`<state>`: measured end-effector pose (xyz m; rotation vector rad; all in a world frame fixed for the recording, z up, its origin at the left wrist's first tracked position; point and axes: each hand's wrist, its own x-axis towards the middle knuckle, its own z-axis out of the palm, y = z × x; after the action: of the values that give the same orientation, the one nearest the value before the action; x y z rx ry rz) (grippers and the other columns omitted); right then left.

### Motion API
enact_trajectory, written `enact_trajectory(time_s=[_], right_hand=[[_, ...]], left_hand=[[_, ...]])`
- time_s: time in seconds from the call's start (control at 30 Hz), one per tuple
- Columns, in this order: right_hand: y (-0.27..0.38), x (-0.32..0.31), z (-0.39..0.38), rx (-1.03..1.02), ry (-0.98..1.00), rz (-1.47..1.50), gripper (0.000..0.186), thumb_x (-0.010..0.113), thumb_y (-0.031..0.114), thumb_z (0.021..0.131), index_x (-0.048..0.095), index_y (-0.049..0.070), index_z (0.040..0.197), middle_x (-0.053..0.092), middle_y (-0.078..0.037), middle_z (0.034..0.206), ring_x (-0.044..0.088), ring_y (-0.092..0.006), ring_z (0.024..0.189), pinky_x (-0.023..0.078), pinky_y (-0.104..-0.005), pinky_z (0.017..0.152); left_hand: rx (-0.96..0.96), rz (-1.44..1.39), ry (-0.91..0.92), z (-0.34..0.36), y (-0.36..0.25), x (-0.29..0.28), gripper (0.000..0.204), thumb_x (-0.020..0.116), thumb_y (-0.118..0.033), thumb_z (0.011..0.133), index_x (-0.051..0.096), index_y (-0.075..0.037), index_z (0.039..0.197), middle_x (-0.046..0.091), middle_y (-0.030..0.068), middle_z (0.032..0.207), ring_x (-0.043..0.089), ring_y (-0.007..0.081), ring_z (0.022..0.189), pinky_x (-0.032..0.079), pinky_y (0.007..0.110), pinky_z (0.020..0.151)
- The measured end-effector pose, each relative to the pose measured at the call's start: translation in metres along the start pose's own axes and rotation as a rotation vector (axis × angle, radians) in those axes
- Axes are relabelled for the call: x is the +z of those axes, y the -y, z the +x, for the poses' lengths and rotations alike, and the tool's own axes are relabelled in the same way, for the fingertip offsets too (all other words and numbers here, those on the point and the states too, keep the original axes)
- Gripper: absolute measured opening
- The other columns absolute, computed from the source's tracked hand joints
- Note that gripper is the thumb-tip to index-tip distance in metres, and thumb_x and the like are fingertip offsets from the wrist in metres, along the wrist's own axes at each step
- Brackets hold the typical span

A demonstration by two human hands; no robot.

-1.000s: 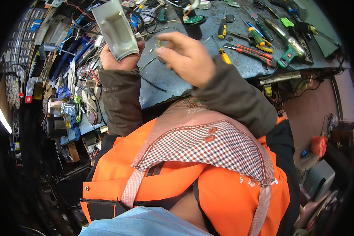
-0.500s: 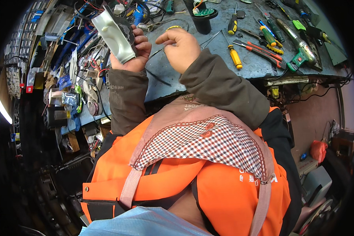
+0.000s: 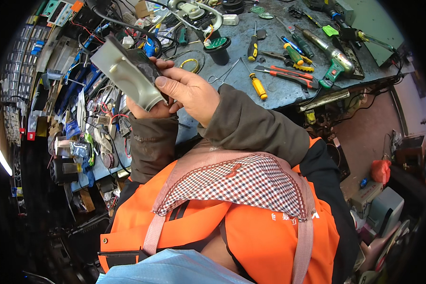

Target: The person disassembles a cylindrical electronic device, removes a black cap, and uses a screwdriver to adjust internal components. They then reassemble the device and place it on the workbench.

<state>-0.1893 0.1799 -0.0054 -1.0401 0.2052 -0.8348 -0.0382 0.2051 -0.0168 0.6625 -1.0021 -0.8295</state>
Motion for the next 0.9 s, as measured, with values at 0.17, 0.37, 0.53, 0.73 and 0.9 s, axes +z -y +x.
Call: enact_trajectory(time_s=[0.17,0.37,0.53,0.73,0.9], right_hand=[[0.023,-0.001,-0.003,-0.151,0.001,0.206,0.044,0.063,0.031,0.106,0.055,0.0,0.137,0.067,-0.003,0.112,0.062,-0.0104,0.096,0.051,-0.0263,0.084],[0.08,-0.024,-0.008,-0.539,0.033,0.054,0.058,0.069,0.008,0.093,0.049,-0.002,0.146,0.067,-0.012,0.128,0.066,-0.0154,0.107,0.053,-0.0296,0.09],[0.126,-0.041,-0.001,-0.639,-0.451,-0.791,0.053,0.073,0.004,0.091,0.054,-0.007,0.139,0.071,-0.01,0.116,0.069,-0.0151,0.098,0.055,-0.0286,0.085],[0.132,-0.052,0.048,-0.609,-0.587,-1.579,0.056,0.087,0.03,0.074,0.07,-0.001,0.118,0.071,-0.018,0.108,0.072,-0.0324,0.09,0.057,-0.039,0.082],[0.117,-0.04,0.081,-0.472,-0.58,-1.714,0.057,0.086,0.032,0.075,0.071,-0.002,0.117,0.071,-0.02,0.106,0.073,-0.0345,0.092,0.058,-0.0413,0.082]], left_hand=[[0.2,0.83,0.101,0.016,-0.025,0.023,0.035,0.069,-0.027,0.093,0.069,0.0,0.115,0.072,0.0127,0.114,0.07,0.0296,0.1,0.058,0.041,0.086],[0.309,0.225,-0.114,0.091,-0.021,0.068,0.024,0.065,-0.014,0.094,0.069,0.001,0.113,0.071,0.0126,0.109,0.07,0.0223,0.09,0.056,0.037,0.076],[0.192,-0.023,-0.424,0.196,0.016,0.025,0.027,0.054,-0.021,0.102,0.059,-0.001,0.12,0.068,0.0123,0.109,0.064,0.0255,0.097,0.054,0.041,0.081],[-0.532,-0.378,-0.403,0.223,0.094,0.002,0.067,0.056,-0.048,0.099,0.043,0.002,0.141,0.056,0.0191,0.129,0.059,0.0391,0.112,0.048,0.06,0.097],[-0.63,-0.387,-0.384,0.211,0.115,0.01,0.067,0.05,-0.057,0.1,0.047,0.003,0.131,0.061,0.0193,0.118,0.064,0.036,0.107,0.051,0.056,0.095]])
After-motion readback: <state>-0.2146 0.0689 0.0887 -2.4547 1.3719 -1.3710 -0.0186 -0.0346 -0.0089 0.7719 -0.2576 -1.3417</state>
